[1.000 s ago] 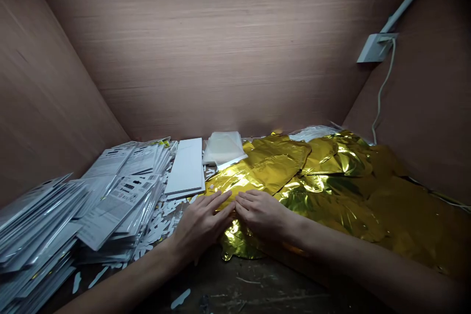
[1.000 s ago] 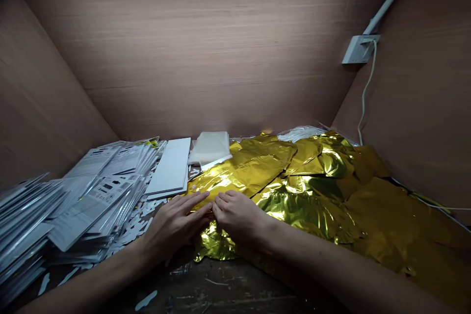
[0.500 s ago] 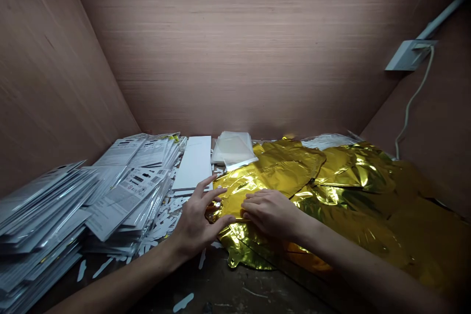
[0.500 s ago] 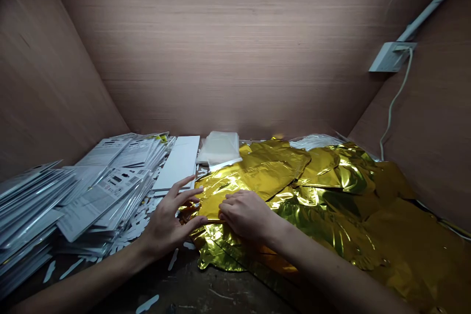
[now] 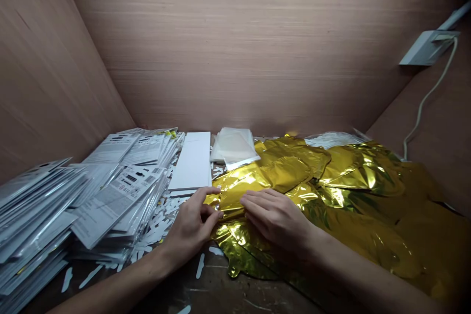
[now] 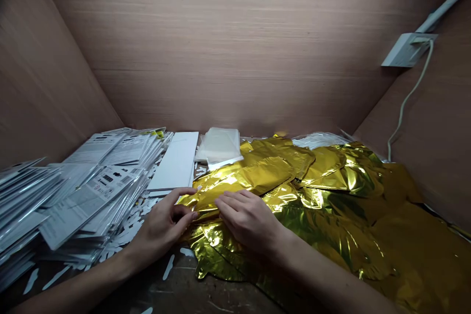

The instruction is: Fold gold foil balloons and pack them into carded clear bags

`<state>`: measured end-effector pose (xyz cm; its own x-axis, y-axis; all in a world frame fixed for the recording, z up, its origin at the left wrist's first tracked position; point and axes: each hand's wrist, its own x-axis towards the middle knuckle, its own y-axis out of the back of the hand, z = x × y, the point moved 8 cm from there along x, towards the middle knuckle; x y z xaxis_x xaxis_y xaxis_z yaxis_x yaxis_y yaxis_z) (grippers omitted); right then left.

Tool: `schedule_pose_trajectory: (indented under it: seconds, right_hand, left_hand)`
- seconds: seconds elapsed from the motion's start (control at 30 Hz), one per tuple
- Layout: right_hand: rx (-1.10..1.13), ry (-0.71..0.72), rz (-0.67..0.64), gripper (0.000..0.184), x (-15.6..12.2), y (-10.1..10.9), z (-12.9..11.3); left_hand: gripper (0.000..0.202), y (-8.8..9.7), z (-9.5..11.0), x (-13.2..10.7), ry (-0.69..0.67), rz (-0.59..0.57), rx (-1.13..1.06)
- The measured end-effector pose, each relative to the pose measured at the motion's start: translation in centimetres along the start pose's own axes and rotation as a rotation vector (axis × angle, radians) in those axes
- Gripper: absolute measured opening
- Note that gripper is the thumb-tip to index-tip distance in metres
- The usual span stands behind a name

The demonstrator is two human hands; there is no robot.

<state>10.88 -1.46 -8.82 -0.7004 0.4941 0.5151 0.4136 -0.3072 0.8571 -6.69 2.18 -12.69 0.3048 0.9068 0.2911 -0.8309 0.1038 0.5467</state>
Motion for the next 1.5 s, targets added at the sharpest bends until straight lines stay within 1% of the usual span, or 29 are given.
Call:
schedule_pose_trajectory:
  seconds: [0.07, 0.17, 0.27, 0.37, 0.43, 0.5, 0.57, 0.63, 0.67, 0.73, 0.8, 0.87, 0.93, 1.03, 1.1, 1.23, 1.3, 1.4, 1.5]
  right_hand:
    - [-0.051, 0.054, 0.013, 0.031, -0.4, -0.3, -0.8]
    - [-0.155, 0.113, -0.002, 0.034, -0.9, -1.3, -1.9]
    - [-0.217, 0.151, 0.031, 0.033, -0.9, -1.6, -2.8]
    - [-0.217, 0.149, 0.089, 0.031, -0.5, -1.1, -3.3]
    - [-0.169, 0.106, 0.122, 0.028, -0.2, -0.5, -3.1]
    - [-0.109, 0.064, 0.155, 0.025, 0.0, 0.1, -2.8]
    - [-0.081, 0.040, 0.185, 0.023, 0.1, 0.7, -2.5]
    - [-0.080, 0.042, 0.205, 0.022, 0.0, 1.0, -2.5]
    - [-0.083, 0.045, 0.215, 0.022, -0.1, 1.2, -2.5]
    - [-0.084, 0.050, 0.227, 0.022, -0.3, 1.4, -2.5]
    - [-0.080, 0.043, 0.216, 0.022, -0.3, 1.3, -2.6]
    - [-0.066, 0.011, 0.192, 0.025, -0.2, 1.2, -2.5]
    - [-0.012, -0.034, 0.167, 0.034, 0.0, 1.0, -2.3]
    - [0.128, -0.092, 0.137, 0.049, 0.2, 0.5, -1.9]
    - [0.195, -0.105, 0.151, 0.049, 0.1, 0.4, -1.7]
    - [0.293, -0.129, 0.241, 0.041, -0.1, 1.0, -1.4]
    - [0.336, -0.164, 0.227, 0.039, 0.1, 1.3, -1.2]
    - [0.379, -0.197, 0.165, 0.043, 0.4, 1.5, -1.3]
    - [0.395, -0.198, 0.170, 0.044, 0.4, 1.7, -1.3]
  left_hand:
    - [0.034, -0.2, -0.6, 0.1, 0.068, -0.013, -0.100]
    - [0.028, -0.6, -1.2, 0.3, 0.113, -0.011, -0.277]
    - [0.026, -0.8, -1.3, 0.5, 0.120, -0.001, -0.431]
    - [0.023, -0.8, -0.8, 0.6, 0.094, 0.000, -0.497]
    - [0.018, -0.5, -0.1, 0.6, 0.058, -0.008, -0.465]
    - [0.015, 0.0, 1.1, 0.5, -0.026, -0.019, -0.368]
    - [0.017, 0.4, 2.7, 0.1, -0.180, -0.028, -0.235]
    - [0.026, 0.8, 4.4, -0.5, -0.355, -0.016, -0.118]
    - [0.032, 0.9, 4.9, -0.8, -0.421, 0.001, -0.073]
    - [0.037, 1.1, 5.4, -1.2, -0.491, 0.046, -0.021]
    - [0.033, 1.1, 5.5, -1.5, -0.519, 0.062, -0.016]
    - [0.031, 1.0, 5.6, -1.6, -0.549, 0.045, -0.042]
    - [0.032, 0.9, 5.8, -1.8, -0.572, 0.022, -0.069]
    - [0.036, 0.8, 5.9, -2.0, -0.591, 0.005, -0.091]
    - [0.037, 0.8, 6.0, -2.1, -0.602, -0.007, -0.112]
    - [0.033, 0.7, 6.4, -2.0, -0.602, -0.033, -0.166]
    - [0.031, 0.8, 6.7, -1.8, -0.590, -0.019, -0.174]
    - [0.037, 1.3, 7.1, -1.7, -0.584, 0.038, -0.159]
    - [0.039, 1.3, 7.3, -1.8, -0.581, 0.033, -0.172]
